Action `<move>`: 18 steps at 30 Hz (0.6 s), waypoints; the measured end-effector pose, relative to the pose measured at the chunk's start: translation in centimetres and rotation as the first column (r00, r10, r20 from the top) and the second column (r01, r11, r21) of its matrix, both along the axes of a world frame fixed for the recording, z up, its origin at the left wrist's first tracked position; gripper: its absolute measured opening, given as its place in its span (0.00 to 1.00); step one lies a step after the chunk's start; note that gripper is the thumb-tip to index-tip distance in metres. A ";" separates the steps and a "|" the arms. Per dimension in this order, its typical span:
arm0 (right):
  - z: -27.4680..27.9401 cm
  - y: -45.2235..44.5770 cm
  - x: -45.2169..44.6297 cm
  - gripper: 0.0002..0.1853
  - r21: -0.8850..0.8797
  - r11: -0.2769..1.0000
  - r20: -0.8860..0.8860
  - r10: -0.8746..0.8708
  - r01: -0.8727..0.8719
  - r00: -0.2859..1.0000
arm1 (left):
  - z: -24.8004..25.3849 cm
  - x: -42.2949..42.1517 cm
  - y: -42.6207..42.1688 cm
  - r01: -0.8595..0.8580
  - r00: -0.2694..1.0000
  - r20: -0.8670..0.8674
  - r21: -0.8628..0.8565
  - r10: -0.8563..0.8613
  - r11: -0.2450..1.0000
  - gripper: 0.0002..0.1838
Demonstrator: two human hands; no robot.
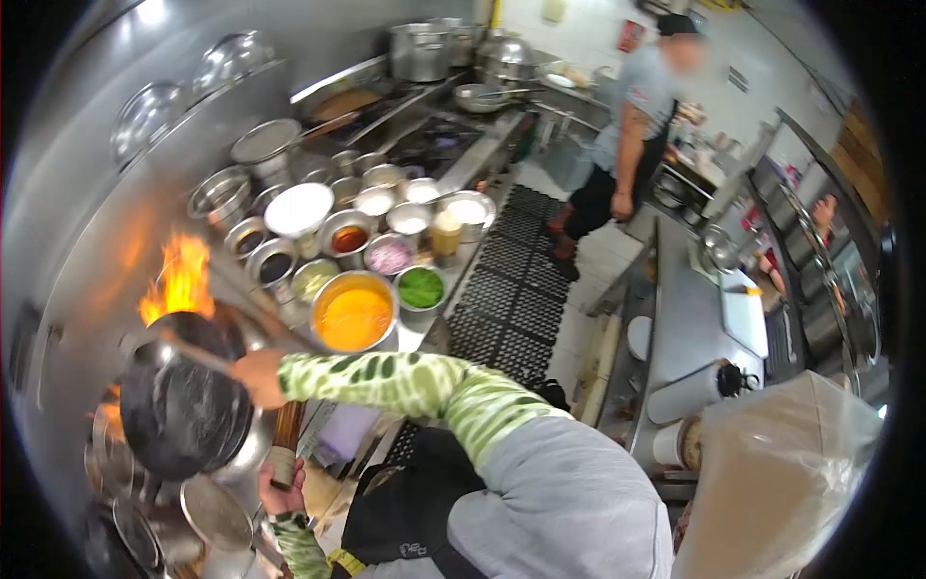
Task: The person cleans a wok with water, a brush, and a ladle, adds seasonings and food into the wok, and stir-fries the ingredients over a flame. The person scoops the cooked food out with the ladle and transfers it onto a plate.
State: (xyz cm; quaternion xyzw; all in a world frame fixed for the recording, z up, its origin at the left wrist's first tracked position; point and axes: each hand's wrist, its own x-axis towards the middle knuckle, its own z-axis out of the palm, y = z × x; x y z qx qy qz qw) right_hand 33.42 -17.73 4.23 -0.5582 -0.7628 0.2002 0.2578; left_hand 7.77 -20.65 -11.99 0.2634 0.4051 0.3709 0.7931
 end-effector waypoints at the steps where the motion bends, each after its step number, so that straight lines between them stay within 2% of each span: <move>1: -1.1 0.2 0.0 0.24 -0.024 0.999 0.018 -0.029 0.029 0.999 | 1.3 -2.3 -1.5 -0.115 0.991 0.056 -0.049 0.117 0.992 0.30; 2: -1.5 0.1 -0.3 0.23 -0.035 0.997 0.093 -0.070 0.074 0.993 | -0.7 -6.3 -2.1 -0.102 0.983 0.149 -0.060 0.110 0.993 0.32; 3: -4.4 1.5 -0.2 0.23 0.025 0.999 0.090 -0.029 0.027 0.996 | -1.5 -10.1 -3.2 -0.110 0.966 0.230 -0.058 0.121 0.992 0.34; 4: -8.4 3.9 -1.2 0.20 -0.133 0.982 0.047 -0.133 0.138 0.990 | -2.6 -13.6 -4.7 -0.174 0.933 0.309 -0.068 0.187 0.982 0.33; 5: -6.2 2.2 -0.7 0.14 -0.075 0.997 -0.037 0.017 -0.019 0.999 | -1.1 -14.8 -6.2 -0.211 0.919 0.334 -0.034 0.210 0.977 0.34; 6: -9.8 2.7 -1.3 0.30 0.069 0.994 -0.091 -0.082 0.088 0.992 | 0.6 -15.8 -7.7 -0.248 0.903 0.362 -0.001 0.232 0.969 0.35; 7: -5.9 1.3 -1.8 0.35 -0.185 0.972 0.007 -0.144 0.142 0.990 | 1.9 -15.9 -8.0 -0.222 0.917 0.352 0.065 0.186 0.973 0.36; 8: -7.6 1.1 -1.3 0.35 -0.144 0.989 -0.197 -0.045 0.017 0.979 | 3.5 -15.6 -7.8 -0.256 0.908 0.358 0.063 0.218 0.965 0.37; 9: -6.1 0.1 -1.2 0.36 -0.317 0.948 -0.320 -0.077 -0.030 0.944 | 4.9 -15.4 -7.0 -0.274 0.899 0.372 0.064 0.232 0.960 0.38; 10: -5.4 -0.8 -1.6 0.34 -0.475 0.877 -0.495 -0.204 -0.067 0.845 | 5.4 -16.0 -5.6 -0.309 0.887 0.387 0.097 0.250 0.946 0.37; 11: -4.5 -1.1 -1.6 0.34 -0.564 0.819 -0.515 -0.250 -0.104 0.820 | 5.8 -16.6 -3.9 -0.333 0.877 0.405 0.123 0.259 0.935 0.37; 13: -3.7 -1.2 -1.3 0.30 -0.680 0.719 -0.516 -0.332 -0.142 0.790 | 7.5 -17.3 0.0 -0.389 0.921 0.148 0.289 0.360 0.875 0.33; 14: -3.7 -1.1 -1.6 0.28 -0.564 0.821 -0.442 -0.209 -0.089 0.872 | 9.3 -17.1 1.7 -0.309 0.927 -0.070 0.419 0.369 0.854 0.31; 15: -4.0 -1.2 -1.3 0.26 -0.425 0.904 -0.338 -0.102 -0.055 0.935 | 11.0 -16.4 3.3 -0.192 0.879 -0.282 0.529 0.384 0.827 0.28; 16: -4.4 -1.6 -0.6 0.24 -0.277 0.960 -0.204 -0.026 -0.033 0.979 | 11.4 -16.4 5.3 0.007 0.746 -0.441 0.755 0.499 0.656 0.26; 17: -4.8 -1.8 -1.8 0.21 -0.133 0.979 0.080 -0.143 0.153 0.986 | 11.2 -16.3 8.0 0.264 0.601 -0.500 0.861 0.624 0.436 0.25; 18: -5.8 -1.5 -3.0 0.18 0.050 0.943 0.368 -0.323 0.329 0.872 | 10.3 -11.8 9.3 0.271 0.684 -0.477 0.869 0.552 0.415 0.25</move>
